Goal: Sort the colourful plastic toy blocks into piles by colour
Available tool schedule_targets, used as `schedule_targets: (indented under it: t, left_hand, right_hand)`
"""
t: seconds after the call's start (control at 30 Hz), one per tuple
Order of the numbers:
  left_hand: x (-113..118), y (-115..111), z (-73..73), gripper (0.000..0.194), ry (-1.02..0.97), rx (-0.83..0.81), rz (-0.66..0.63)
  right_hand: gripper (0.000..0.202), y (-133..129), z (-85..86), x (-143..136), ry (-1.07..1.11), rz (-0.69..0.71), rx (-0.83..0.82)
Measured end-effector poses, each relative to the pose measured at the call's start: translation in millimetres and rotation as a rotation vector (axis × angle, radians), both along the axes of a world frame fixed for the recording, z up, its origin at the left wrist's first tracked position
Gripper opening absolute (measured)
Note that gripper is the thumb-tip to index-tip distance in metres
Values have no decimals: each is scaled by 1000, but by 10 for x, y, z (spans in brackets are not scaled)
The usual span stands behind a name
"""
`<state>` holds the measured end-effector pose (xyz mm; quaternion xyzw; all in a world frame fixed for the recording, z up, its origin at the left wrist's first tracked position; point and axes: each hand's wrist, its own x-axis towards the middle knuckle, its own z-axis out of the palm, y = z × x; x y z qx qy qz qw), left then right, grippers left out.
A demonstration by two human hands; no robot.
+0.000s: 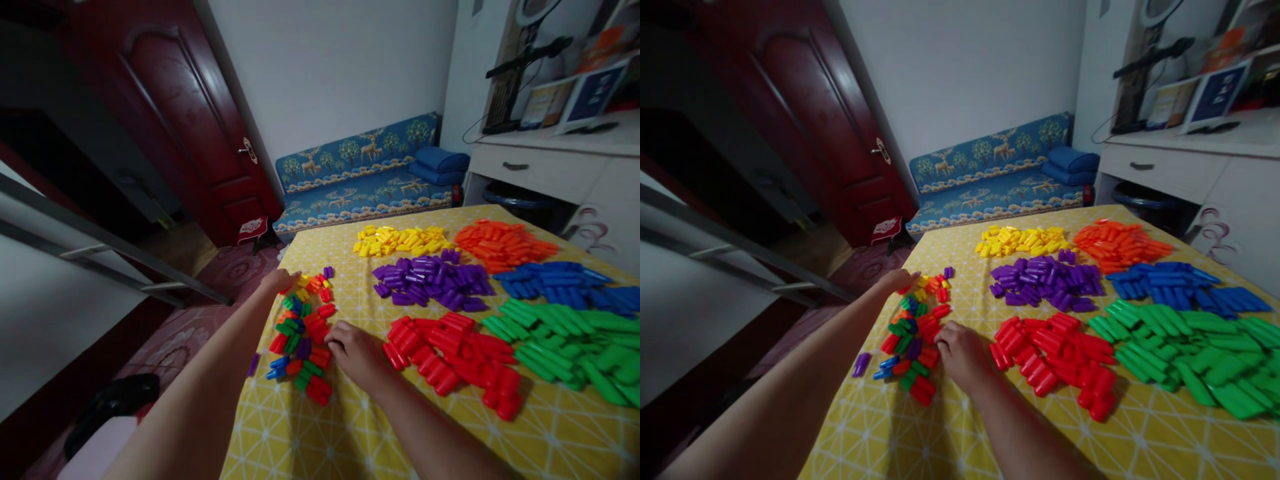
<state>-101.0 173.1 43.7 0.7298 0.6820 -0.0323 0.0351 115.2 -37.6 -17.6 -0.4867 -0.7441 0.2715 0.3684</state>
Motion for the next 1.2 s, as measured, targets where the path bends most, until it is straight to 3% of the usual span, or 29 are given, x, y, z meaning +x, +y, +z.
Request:
schedule_targets:
  t: [0.13,0.3,0.47,0.67,0.8,0.9,1.03,1.1,1.2]
  left_hand:
    - [140,-131,-30,71,5,-20,30]
    - [383,-235,-15,71,-59,26,-111]
    - [460,-325,1,49,-155,-23,-290]
    - [328,-640,76,40,-339,3,-378]
    - [-17,-1072,73,44,-450,158,-306]
    - [-386,-1459,-74,41,-614,344,-146]
    - [-719,-1874,-395,45,-589,413,7]
    - [-724,-1973,-537,49,-576,388,39]
    - [-543,-1967,-663,53,-621,398,61]
  right_hand:
    - [22,-13,24,12,-2,2,-5]
    - [22,-23,49,24,-20,-12,-12]
    - [21,-5,24,24,-10,3,-10]
    - [21,19,-41,32,19,-4,-3]
    - [22,26,-39,38,97,-10,28]
    - [22,35,-47,36,123,-19,45]
    - [21,43,-76,27,118,-20,58]
    - [21,45,-91,24,130,-26,65]
    - [21,54,-117,22,135,-36,70]
